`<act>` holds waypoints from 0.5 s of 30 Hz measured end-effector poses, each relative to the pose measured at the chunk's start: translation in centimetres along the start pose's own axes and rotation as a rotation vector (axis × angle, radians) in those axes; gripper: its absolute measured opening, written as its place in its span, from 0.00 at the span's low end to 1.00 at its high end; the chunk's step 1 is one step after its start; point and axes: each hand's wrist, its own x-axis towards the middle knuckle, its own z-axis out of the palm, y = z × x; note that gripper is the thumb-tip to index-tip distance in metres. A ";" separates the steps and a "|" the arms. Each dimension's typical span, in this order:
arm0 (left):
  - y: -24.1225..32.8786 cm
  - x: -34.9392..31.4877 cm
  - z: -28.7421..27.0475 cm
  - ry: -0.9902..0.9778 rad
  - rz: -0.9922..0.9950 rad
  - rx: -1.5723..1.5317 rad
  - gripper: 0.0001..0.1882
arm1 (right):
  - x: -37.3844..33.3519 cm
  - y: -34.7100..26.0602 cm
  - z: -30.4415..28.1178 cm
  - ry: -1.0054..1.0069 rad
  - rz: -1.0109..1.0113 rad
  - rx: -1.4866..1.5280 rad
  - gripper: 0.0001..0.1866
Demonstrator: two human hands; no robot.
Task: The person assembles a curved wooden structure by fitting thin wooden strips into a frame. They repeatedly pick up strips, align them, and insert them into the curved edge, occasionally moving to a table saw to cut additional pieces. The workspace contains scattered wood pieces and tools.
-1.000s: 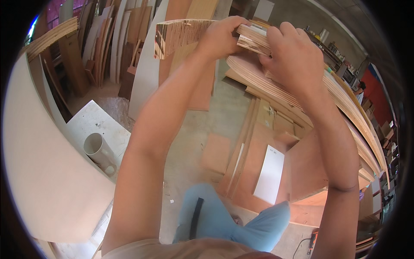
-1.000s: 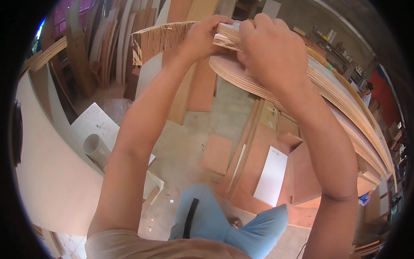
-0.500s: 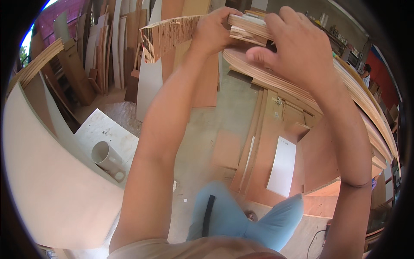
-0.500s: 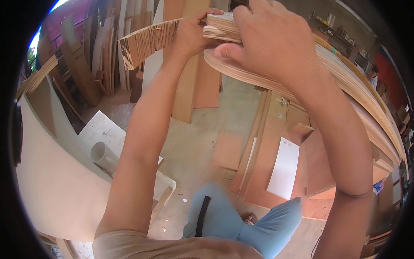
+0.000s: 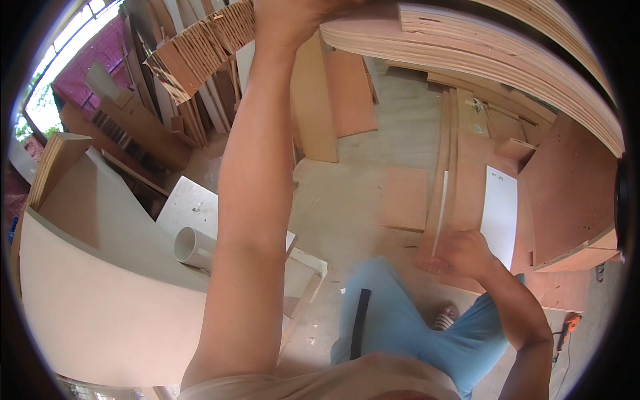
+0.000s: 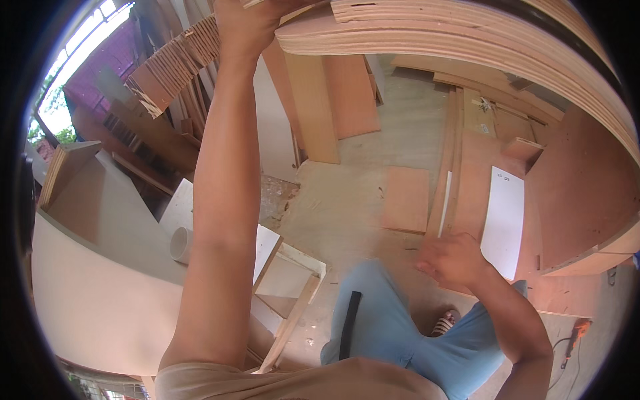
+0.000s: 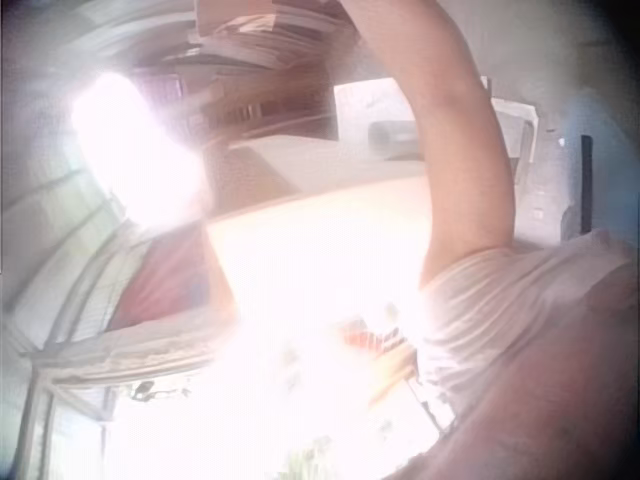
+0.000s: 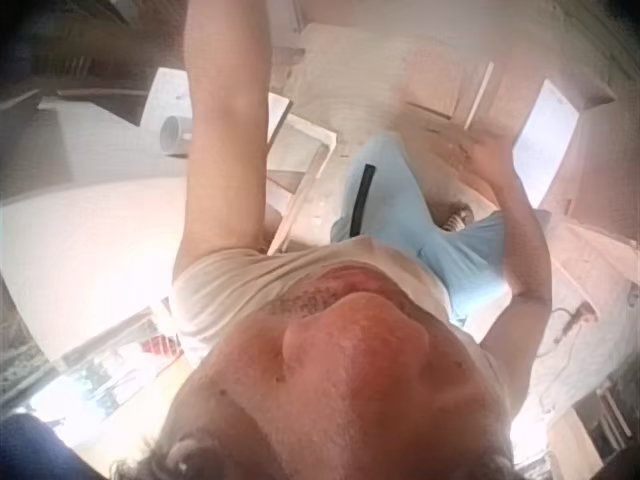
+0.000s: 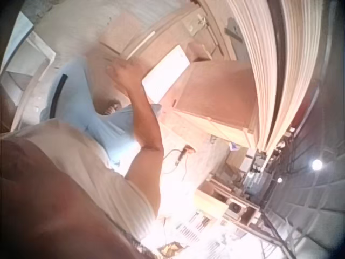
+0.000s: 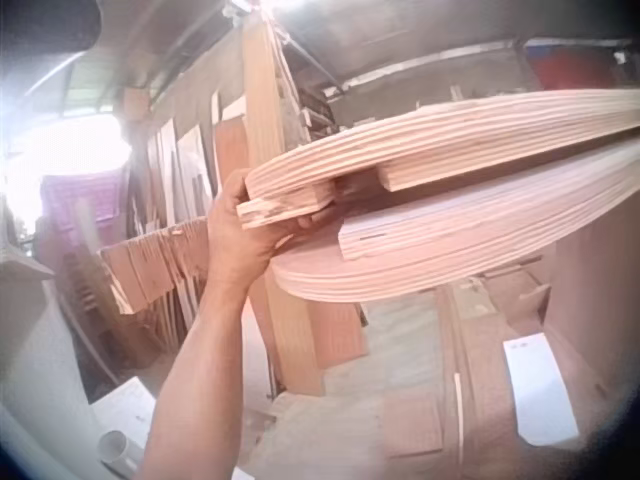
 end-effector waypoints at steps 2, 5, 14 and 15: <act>0.5 0.0 0.2 0.022 0.138 0.214 0.33 | -2.2 1.1 4.7 -0.131 0.255 0.076 0.12; 2.1 -0.1 0.4 0.009 0.195 0.289 0.38 | -0.9 1.4 3.1 -0.157 0.267 0.201 0.12; 1.2 -0.2 1.6 0.040 0.182 0.410 0.35 | 0.0 1.7 2.4 -0.162 0.480 0.500 0.14; 1.0 -0.1 1.4 0.040 0.159 0.390 0.35 | 0.0 1.7 2.4 -0.155 0.502 0.501 0.14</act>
